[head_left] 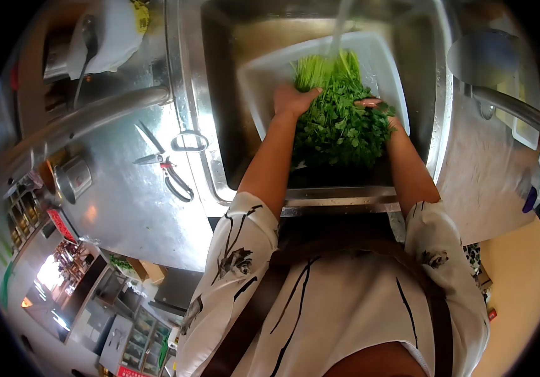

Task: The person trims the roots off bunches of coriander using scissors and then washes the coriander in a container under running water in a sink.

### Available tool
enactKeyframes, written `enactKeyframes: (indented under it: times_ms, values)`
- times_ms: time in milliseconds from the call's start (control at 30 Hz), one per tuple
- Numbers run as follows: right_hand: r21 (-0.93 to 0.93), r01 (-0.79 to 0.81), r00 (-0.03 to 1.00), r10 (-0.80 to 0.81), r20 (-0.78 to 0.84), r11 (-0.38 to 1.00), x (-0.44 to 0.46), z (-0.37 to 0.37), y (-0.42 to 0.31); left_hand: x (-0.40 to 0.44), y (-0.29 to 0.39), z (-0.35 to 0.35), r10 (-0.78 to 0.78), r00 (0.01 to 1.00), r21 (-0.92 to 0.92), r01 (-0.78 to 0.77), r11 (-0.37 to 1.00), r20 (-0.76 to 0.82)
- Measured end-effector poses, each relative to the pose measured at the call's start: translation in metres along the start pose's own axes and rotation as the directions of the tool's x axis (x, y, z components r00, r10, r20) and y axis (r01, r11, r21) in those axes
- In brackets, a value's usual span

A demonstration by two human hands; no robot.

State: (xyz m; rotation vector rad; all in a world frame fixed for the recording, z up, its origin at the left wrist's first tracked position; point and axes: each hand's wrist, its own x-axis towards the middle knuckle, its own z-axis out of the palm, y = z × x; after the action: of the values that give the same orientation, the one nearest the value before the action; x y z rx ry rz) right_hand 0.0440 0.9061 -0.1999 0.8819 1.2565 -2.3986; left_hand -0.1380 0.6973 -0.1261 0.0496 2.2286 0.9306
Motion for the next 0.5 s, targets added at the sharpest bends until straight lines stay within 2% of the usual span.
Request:
enactKeyframes:
  times_ms: [33,67,100,133,167,200,267,300,333,367,400,433,500]
  values:
    - [0.229,0.056,0.996,-0.071,0.060,0.972,-0.004,0.000,0.002,0.007,0.002,0.003,0.023,0.998,0.084,-0.027,0.996,0.057]
    - [0.130,0.199,0.962,-0.218,0.162,0.971,0.001,-0.005,0.003,0.011,0.002,0.005,0.037,0.992,0.166,-0.057,0.984,0.117]
    - [0.064,0.354,0.897,-0.358,0.259,0.933,0.007,-0.015,0.007,0.015,-0.003,0.007,0.024,0.992,0.167,-0.045,0.985,0.125]
    - [-0.026,0.166,0.963,-0.156,0.219,0.986,0.010,-0.019,0.000,0.021,-0.009,0.004,0.018,0.967,-0.022,-0.013,1.000,0.255]
    - [-0.107,-0.028,0.986,0.045,0.164,0.994,0.014,-0.021,-0.007,0.025,-0.013,0.001,0.042,0.927,-0.205,0.038,0.978,0.373]
    - [-0.102,-0.028,0.986,0.045,0.163,0.994,0.023,-0.027,-0.005,0.022,-0.016,-0.002,0.039,0.926,-0.201,0.040,0.979,0.374]
    - [-0.248,-0.217,0.974,0.190,-0.125,0.944,0.041,-0.044,0.007,0.013,-0.019,-0.009,-0.019,0.961,-0.239,0.088,0.967,0.275]
    - [-0.276,-0.268,0.955,0.218,-0.200,0.923,0.038,-0.039,0.003,0.016,-0.027,-0.008,-0.020,0.961,-0.236,0.088,0.968,0.277]
    - [-0.295,-0.322,0.931,0.243,-0.272,0.900,0.034,-0.032,-0.003,0.021,-0.041,-0.005,-0.127,0.966,-0.272,0.187,0.944,0.224]
    - [-0.269,-0.290,0.929,0.202,-0.309,0.918,0.012,0.001,-0.030,0.024,-0.050,-0.004,-0.234,0.957,-0.314,0.279,0.908,0.173]
    - [-0.245,-0.257,0.924,0.164,-0.344,0.935,-0.005,0.027,-0.055,0.025,-0.053,-0.005,-0.236,0.957,-0.313,0.279,0.908,0.169]
    - [-0.247,-0.255,0.926,0.163,-0.339,0.935,-0.010,0.035,-0.068,0.027,-0.054,-0.007,-0.144,0.981,-0.117,0.159,0.980,0.133]
    - [-0.222,-0.149,0.973,0.103,-0.207,0.963,-0.013,0.046,-0.090,0.023,-0.041,-0.011,-0.042,0.993,0.086,0.032,0.996,0.112]
